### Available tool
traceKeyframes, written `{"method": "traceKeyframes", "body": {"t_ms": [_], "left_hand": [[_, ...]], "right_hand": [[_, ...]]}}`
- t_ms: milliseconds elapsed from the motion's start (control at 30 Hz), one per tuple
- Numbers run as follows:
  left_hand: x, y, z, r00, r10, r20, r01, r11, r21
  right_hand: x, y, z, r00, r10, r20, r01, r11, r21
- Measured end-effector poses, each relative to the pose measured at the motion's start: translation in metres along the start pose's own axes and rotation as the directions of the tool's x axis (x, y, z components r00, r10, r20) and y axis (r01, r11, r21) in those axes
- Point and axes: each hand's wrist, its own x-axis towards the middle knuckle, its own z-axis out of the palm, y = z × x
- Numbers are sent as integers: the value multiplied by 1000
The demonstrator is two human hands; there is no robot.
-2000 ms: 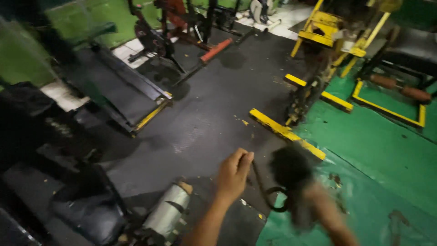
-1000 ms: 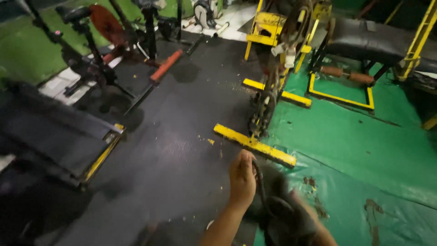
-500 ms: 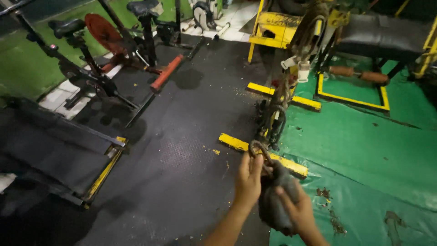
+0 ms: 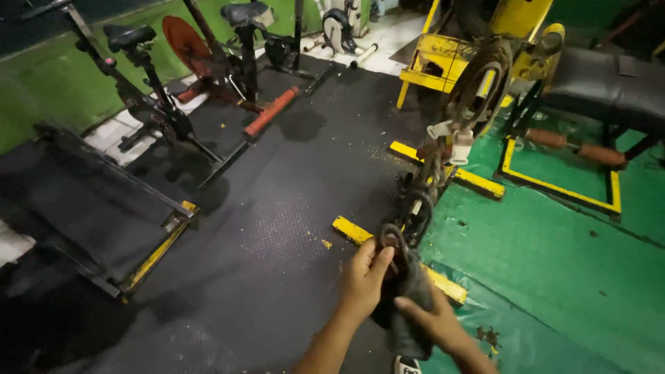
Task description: Cleaning gym equipment with a cloth.
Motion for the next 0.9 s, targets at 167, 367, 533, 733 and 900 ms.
{"method": "traceKeyframes", "body": {"t_ms": [167,367,533,733,900], "left_hand": [[24,-24,32,993,118,8,-117,989,-86],[46,-17,69,975,216,61,-222,893,391],[78,3,92,981,182,74,-196,936,292],[114,30,120,991,107,75,-108,994,12],[153,5,128,999,-44,1,41,908,-416]], "right_hand": [[17,-26,-37,984,-179,25,177,931,-320],[52,-78,-97,961,177,211,57,624,-779],[84,-58,-138,962,196,190,-1,699,-715],[116,7,-152,996,-74,51,77,994,-72],[140,32,-195,964,244,109,-267,909,321]]}}
